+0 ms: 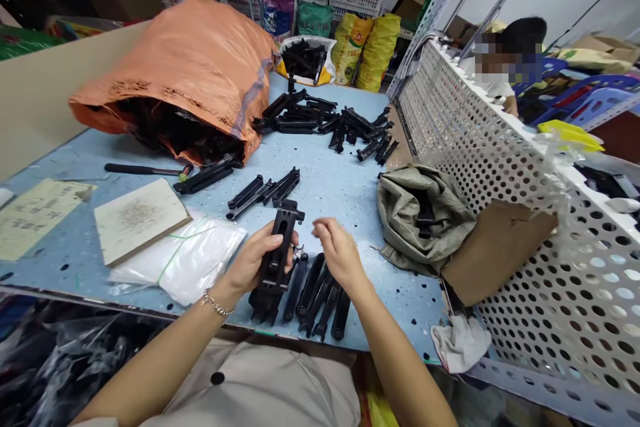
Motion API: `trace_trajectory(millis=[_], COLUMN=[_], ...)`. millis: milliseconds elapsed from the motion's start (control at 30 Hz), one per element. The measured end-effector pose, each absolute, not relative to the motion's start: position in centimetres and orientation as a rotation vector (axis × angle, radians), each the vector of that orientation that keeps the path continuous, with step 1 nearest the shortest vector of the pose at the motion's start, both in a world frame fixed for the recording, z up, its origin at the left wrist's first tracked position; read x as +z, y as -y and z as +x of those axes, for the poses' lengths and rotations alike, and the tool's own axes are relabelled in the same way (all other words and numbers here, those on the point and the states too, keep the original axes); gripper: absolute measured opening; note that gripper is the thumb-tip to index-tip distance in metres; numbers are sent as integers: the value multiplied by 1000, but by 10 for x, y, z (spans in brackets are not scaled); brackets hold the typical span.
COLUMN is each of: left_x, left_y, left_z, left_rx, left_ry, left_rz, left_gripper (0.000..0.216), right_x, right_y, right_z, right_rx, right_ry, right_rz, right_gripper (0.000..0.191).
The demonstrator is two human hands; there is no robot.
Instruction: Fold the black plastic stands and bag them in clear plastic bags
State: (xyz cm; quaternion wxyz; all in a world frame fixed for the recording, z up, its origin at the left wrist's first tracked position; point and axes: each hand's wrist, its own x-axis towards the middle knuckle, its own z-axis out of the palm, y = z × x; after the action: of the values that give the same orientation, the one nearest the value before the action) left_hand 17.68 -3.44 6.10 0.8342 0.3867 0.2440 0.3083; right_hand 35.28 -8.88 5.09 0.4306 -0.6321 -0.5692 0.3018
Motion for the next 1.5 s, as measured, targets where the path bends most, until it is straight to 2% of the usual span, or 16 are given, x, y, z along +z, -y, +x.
trace_trajectory(millis=[100,200,367,500,667,767,867,967,1067,1233,1300,1400,1500], left_x=[63,61,52,50,45,28,4,-13,-11,24,35,36,19], left_y=[42,43,33,33,33,29,33,40,45,65,71,67,53], left_z=[175,174,165,163,145,122,113,117,114,82,67,47,37], left_rx=[606,628,686,732,758,654,519,645,700,91,-83,145,753], left_ry=[-475,-512,-660,-764,-924,-1018,-1059,-1002,-834,-474,-428,-714,-1217], left_rz=[719,679,622,555,884,994,894,684,538,620,682,954,1452], left_gripper=[28,28,30,39,57,62,48,42,42,54,63,62,35], right_x=[60,59,57,55,41,24,1,-8,10,57,64,60,50], right_y=[71,59,72,103,140,162,169,159,147,141,140,136,122], right_z=[361,356,330,299,303,331,355,363,351,304,292,289,287], right_rx=[173,12,373,392,720,432,220,196,141,334,453,617,845], right_ry=[1774,1956,1924,2071,1791,1545,1461,1560,1642,2205,2379,2338,1891], right_rz=[-1612,-1549,-1564,-1371,-1694,-2163,-2315,-2160,-1973,-1374,-1226,-1306,-1511], right_gripper=[37,41,45,41,42,35,38,35,36,54,50,41,46])
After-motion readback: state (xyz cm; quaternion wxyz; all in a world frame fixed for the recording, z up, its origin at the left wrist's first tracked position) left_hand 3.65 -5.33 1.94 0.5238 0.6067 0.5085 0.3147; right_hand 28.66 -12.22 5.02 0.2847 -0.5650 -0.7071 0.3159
